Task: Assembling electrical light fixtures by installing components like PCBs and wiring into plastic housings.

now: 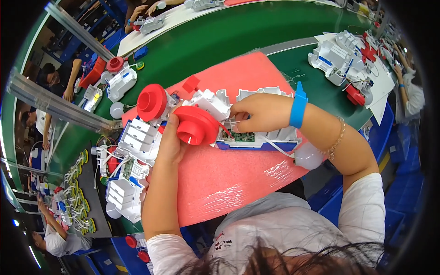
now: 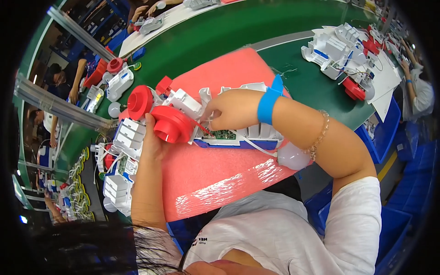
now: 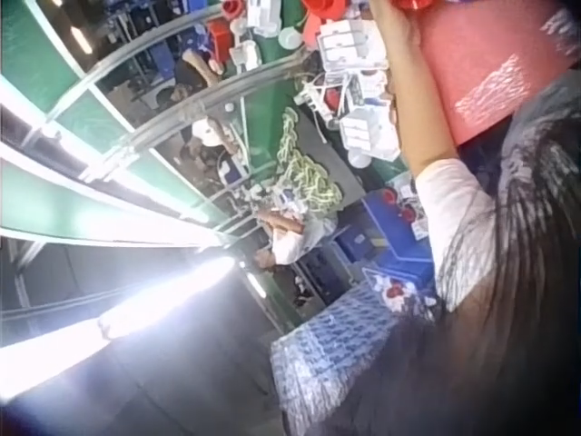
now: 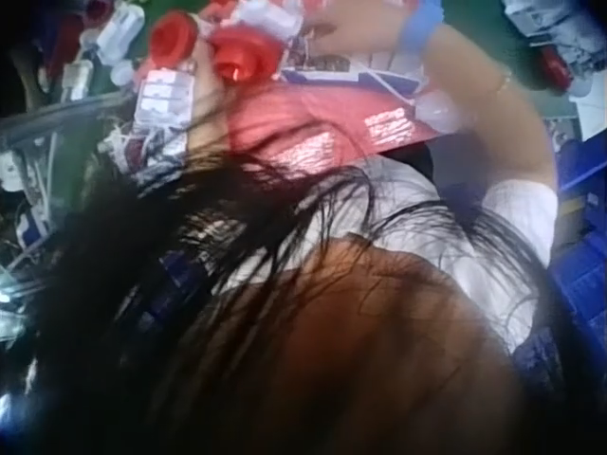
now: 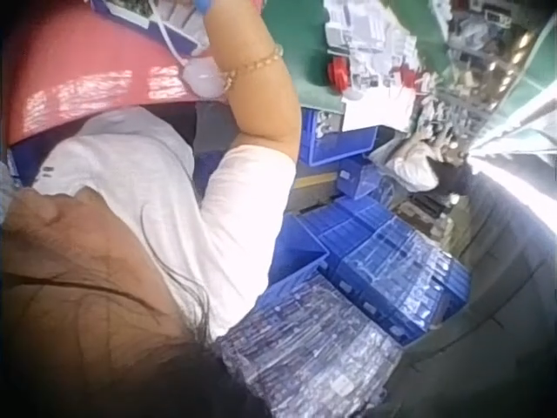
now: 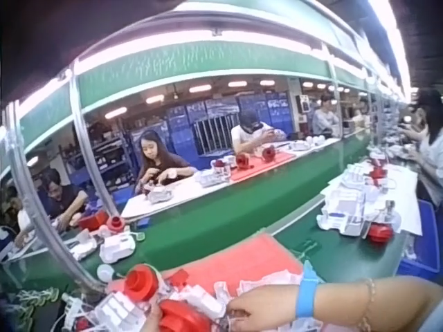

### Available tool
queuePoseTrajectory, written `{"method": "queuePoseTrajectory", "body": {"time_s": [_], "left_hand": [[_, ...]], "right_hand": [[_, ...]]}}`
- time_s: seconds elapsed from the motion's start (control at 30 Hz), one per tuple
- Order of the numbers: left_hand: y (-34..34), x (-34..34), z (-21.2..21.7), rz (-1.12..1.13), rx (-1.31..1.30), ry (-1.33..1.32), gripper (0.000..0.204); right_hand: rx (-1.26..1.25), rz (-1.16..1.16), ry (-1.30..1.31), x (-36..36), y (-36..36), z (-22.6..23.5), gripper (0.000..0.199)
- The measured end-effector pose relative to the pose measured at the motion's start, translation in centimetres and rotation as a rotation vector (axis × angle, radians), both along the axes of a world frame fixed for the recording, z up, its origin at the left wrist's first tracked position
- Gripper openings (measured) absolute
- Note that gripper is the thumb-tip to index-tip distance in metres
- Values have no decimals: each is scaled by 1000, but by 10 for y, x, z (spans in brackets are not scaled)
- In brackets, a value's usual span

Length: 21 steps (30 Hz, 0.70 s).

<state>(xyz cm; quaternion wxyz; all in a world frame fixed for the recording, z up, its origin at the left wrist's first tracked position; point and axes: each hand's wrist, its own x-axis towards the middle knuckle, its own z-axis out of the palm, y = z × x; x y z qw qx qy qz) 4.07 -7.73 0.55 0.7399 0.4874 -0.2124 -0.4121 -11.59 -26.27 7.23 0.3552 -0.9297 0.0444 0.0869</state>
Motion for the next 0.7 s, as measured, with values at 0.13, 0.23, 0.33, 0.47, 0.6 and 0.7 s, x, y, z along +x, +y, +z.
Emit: {"method": "queuePoseTrajectory", "body": {"time_s": [0.13, 0.23, 0.33, 0.47, 0.6, 0.7], "left_hand": [[-3, -11, 9, 2, -113, -249, 87], [-1, -13, 7, 54, -100, -364, 98], [2, -18, 18, 71, -97, -498, 100], [3, -24, 27, 56, -72, -566, 99], [1, -17, 18, 68, -67, -471, 91], [0, -21, 22, 33, -77, -339, 89]], "right_hand": [[58, -100, 55, 7, 5, 4, 39], [119, -159, 70, 7, 13, 3, 40], [320, -184, 17, 7, 10, -7, 39], [307, -239, 80, 2, 12, 1, 37], [260, -217, -172, 2, 14, -17, 30], [-81, -109, -387, 1, 18, -21, 26]]}}
